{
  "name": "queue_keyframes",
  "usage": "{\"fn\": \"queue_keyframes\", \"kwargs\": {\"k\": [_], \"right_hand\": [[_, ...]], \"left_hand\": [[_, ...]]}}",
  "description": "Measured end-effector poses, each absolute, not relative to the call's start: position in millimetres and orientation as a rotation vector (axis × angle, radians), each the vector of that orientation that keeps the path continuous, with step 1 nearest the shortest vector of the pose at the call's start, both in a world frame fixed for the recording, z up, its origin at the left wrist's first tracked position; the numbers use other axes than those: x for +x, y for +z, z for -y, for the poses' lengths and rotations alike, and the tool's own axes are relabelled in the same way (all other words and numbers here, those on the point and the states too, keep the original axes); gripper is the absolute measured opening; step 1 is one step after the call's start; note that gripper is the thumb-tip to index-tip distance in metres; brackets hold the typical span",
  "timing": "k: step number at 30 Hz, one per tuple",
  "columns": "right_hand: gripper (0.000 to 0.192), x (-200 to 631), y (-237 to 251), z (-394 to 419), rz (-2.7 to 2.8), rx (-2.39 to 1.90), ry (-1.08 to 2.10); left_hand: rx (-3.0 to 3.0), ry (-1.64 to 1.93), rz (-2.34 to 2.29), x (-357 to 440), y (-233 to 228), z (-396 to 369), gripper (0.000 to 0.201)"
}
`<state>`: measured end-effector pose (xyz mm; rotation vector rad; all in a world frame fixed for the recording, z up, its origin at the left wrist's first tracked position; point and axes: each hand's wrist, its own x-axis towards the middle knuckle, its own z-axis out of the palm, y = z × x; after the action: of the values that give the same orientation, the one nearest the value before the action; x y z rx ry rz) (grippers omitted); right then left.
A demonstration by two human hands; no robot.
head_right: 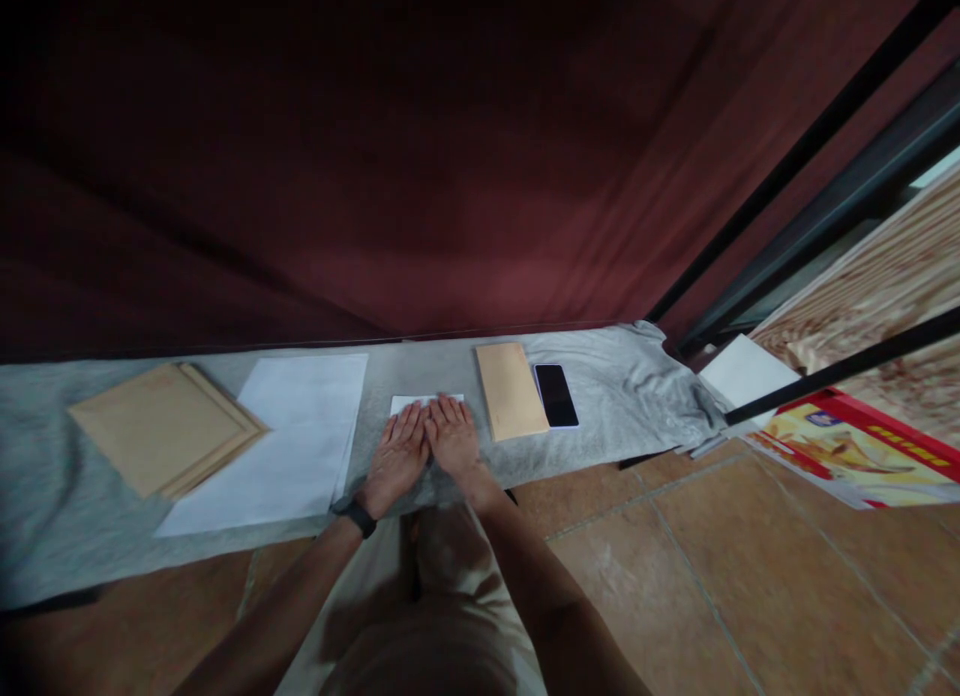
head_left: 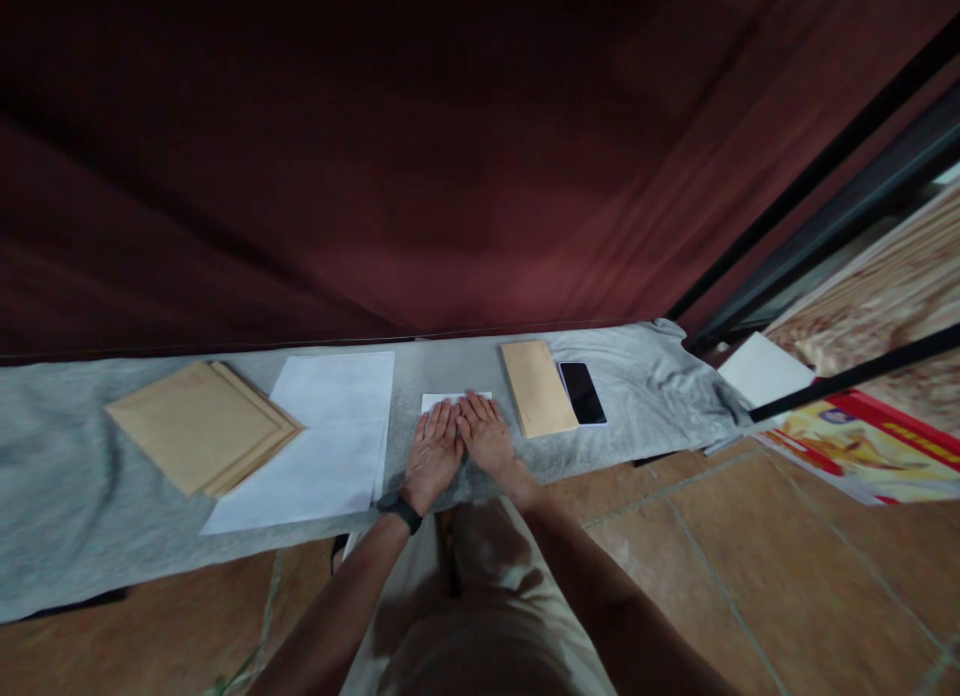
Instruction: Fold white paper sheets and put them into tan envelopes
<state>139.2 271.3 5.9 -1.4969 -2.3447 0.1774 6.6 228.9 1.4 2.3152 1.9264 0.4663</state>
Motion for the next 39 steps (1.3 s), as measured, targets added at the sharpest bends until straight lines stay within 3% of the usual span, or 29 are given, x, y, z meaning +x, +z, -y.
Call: {"fn": "queue_keyframes", "kwargs": {"k": [15, 29, 39], "right_hand": [[0.057, 148.9, -5.1, -255.7, 2.206, -1.691, 0.045], [0.054, 147.4, -2.8, -255.2, 2.213, -1.700, 0.048], [0.055, 148.5, -6.3, -254.7, 2.204, -1.710, 0.019]], "left_hand": [[2.214, 0.600, -2.096, -9.5, -6.2, -233.4, 0.061], [2.289, 0.578, -1.938, 8.1, 2.9, -244.1, 0.055], [2.147, 0.625, -2.085, -11.2, -3.0, -236.4, 0.061]]}}
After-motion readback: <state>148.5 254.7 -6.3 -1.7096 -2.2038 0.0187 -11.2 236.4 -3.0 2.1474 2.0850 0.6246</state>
